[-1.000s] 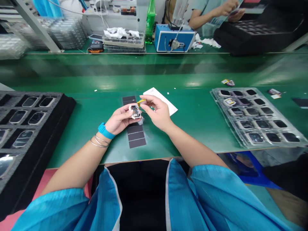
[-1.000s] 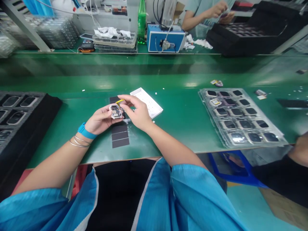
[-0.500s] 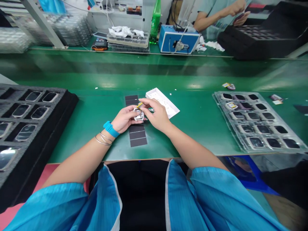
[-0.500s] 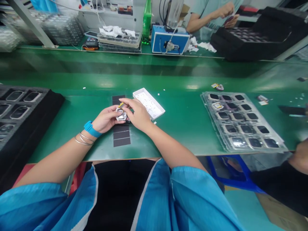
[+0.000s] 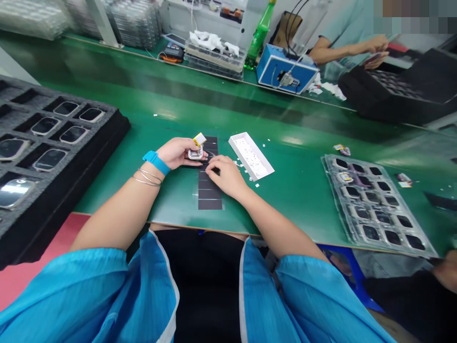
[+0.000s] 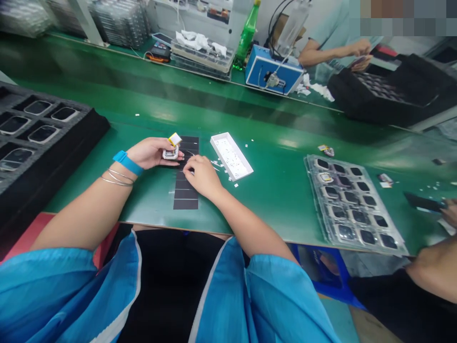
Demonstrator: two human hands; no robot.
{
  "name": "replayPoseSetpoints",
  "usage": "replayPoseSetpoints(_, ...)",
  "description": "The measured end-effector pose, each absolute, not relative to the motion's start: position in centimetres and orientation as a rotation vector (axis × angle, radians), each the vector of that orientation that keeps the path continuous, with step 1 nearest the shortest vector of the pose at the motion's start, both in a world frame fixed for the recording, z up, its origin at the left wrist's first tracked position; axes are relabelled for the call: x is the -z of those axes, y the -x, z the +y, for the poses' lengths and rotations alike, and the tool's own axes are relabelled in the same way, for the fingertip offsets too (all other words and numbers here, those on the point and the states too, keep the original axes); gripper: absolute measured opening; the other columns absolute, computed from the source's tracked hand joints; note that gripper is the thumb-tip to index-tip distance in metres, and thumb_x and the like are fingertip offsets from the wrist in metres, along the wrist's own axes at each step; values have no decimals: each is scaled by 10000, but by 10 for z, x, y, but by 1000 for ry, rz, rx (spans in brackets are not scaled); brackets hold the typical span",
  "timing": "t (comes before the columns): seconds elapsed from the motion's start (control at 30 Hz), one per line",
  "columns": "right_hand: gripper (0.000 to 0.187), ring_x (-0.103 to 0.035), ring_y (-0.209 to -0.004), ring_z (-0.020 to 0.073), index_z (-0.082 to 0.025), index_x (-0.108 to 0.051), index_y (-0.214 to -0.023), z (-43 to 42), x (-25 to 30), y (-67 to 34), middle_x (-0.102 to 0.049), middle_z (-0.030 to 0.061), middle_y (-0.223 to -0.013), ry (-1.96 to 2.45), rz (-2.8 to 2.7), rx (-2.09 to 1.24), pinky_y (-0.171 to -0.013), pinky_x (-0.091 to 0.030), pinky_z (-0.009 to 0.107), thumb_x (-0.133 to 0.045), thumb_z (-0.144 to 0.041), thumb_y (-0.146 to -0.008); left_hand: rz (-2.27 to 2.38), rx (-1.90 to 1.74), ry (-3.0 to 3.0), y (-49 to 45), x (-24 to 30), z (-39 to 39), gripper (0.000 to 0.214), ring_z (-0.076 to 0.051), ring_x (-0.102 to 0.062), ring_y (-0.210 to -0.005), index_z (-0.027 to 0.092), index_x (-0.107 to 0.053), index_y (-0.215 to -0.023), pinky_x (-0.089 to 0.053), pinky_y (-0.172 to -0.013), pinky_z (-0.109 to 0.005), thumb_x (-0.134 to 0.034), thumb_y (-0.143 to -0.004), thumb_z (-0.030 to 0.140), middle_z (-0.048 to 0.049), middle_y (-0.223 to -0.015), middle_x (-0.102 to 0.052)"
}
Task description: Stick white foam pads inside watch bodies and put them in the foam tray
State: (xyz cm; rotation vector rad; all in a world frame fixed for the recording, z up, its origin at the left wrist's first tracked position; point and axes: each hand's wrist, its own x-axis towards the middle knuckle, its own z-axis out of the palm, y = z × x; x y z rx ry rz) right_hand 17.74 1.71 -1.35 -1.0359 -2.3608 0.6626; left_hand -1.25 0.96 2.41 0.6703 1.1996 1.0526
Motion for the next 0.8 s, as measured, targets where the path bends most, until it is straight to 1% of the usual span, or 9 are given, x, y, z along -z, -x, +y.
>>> replayPoseSetpoints(0.1, 89, -571, -1066, 265, -174, -725, -861, 10, 16, -174, -656, 101, -1094, 1105, -2461, -590, -1015, -425, 469, -643, -144, -844, 1168, -883, -735, 17, -28, 8, 80, -235, -724, -733, 96, -643, -752, -617, -798, -468, -661, -679, 68, -147, -778, -734)
replayPoseSetpoints(0.17, 88, -571, -1048, 267, -178, -726, -884, 9, 17, -173, -653, 101, -1082, 1108, -2457, -564, -1011, -423, 481, -651, -152, -847, 1173, -835, -746, 15, -29, 6, 96, -229, -720, -720, 100, -652, -759, -602, -841, -486, -670, -672, 63, -148, -775, -735)
replayPoseSetpoints(0.27, 64, -579, -1007, 262, -186, -725, -840, 11, 19, -174, -657, 90, -1035, 1105, -2440, -584, -992, -434, 484, -678, -146, -826, 1182, -819, -748, 10, -28, 5, 116, -227, -716, -708, 103, -661, -767, -588, -872, -497, -685, -661, 62, -147, -777, -736)
replayPoseSetpoints(0.4, 57, -585, -996, 250, -191, -725, -811, 14, 23, -174, -651, 74, -997, 1094, -2391, -625, -983, -443, 468, -706, -139, -802, 1178, -820, -755, 10, -24, 7, 124, -257, -724, -740, 113, -664, -742, -585, -866, -516, -733, -642, 90, -139, -772, -734)
replayPoseSetpoints(0.6, 61, -569, -967, 227, -197, -696, -749, 17, 30, -170, -609, 51, -954, 1128, -2301, -696, -965, -452, 448, -718, -167, -797, 1149, -798, -756, 14, -22, 7, 168, -242, -718, -704, 119, -658, -727, -606, -824, -484, -757, -592, 102, -133, -759, -737)
replayPoseSetpoints(0.7, 75, -546, -982, 229, -182, -662, -763, 16, 30, -168, -586, 63, -970, 1154, -2334, -692, -970, -444, 440, -680, -147, -827, 1172, -779, -764, 13, -22, 7, 181, -238, -718, -708, 125, -657, -744, -612, -812, -474, -755, -593, 105, -118, -755, -736)
replayPoseSetpoints(0.8, 79, -524, -1044, 240, -171, -634, -802, 12, 26, -169, -574, 88, -1039, 1144, -2413, -696, -994, -425, 441, -626, -120, -861, 1196, -779, -774, 12, -23, 7, 138, -228, -714, -707, 116, -657, -737, -619, -795, -452, -724, -618, 98, -118, -753, -731)
